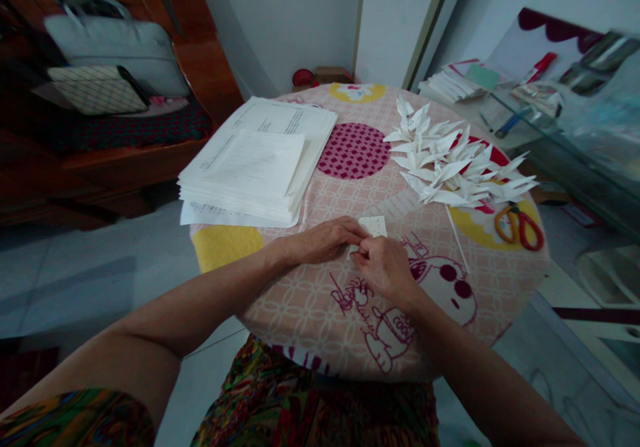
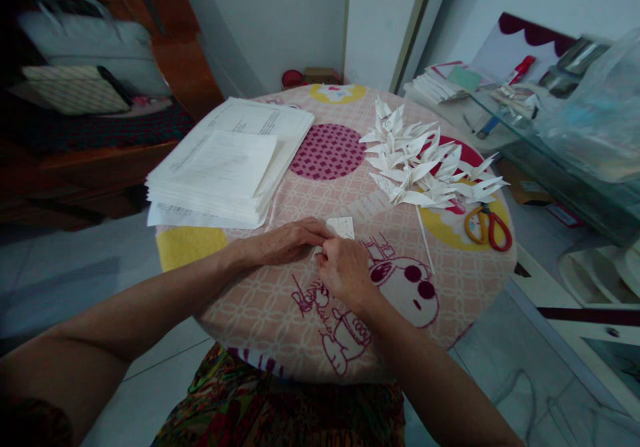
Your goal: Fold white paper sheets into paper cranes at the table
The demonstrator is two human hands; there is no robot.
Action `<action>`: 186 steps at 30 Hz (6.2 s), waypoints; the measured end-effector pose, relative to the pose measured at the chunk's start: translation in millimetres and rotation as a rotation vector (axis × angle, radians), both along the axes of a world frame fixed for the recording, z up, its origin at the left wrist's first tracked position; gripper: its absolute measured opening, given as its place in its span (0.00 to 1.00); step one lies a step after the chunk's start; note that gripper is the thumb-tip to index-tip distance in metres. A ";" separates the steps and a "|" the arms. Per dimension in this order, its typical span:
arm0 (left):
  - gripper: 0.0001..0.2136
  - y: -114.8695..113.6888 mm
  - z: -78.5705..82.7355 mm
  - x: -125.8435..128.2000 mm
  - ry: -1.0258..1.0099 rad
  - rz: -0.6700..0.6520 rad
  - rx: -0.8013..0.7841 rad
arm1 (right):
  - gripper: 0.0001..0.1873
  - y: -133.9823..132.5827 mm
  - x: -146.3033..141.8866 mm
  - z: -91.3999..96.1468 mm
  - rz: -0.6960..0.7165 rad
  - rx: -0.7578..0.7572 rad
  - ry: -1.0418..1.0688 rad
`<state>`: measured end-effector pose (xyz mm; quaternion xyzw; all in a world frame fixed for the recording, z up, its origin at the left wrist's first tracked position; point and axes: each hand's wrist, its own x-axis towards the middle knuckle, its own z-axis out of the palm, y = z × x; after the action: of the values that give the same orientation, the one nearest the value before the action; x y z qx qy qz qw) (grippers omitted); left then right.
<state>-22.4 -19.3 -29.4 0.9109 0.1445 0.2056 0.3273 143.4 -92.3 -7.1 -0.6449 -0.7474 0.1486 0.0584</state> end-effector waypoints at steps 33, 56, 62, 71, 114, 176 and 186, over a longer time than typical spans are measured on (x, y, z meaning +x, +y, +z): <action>0.08 39.4 5.2 21.6 -0.072 0.387 -0.430 | 0.16 47.3 37.7 -20.1 -0.378 -0.026 1.334; 0.17 23.3 13.0 24.2 -0.518 0.260 -0.961 | 0.15 36.9 43.6 -13.1 -0.417 -0.061 1.381; 0.20 23.0 9.1 27.6 -0.441 0.373 -0.973 | 0.14 34.5 41.9 -14.8 -0.354 -0.024 1.298; 0.15 13.0 12.3 34.6 -0.453 0.463 -0.964 | 0.13 32.1 39.9 -14.1 -0.273 -0.049 1.348; 0.17 9.2 13.1 36.2 -0.492 0.538 -0.893 | 0.13 34.9 41.5 -18.8 -0.338 -0.106 1.520; 0.13 1.1 19.9 40.4 -0.644 0.531 -0.901 | 0.12 23.1 39.5 -15.3 -0.143 0.394 1.170; 0.11 -4.1 27.1 38.3 -0.612 0.608 -0.668 | 0.07 26.5 37.1 -7.2 -0.299 0.106 1.446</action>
<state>16.0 -23.4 -2.3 0.5730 0.3571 0.4898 0.5515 180.5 -65.8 -14.3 -0.4770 -0.4327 0.4904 0.5871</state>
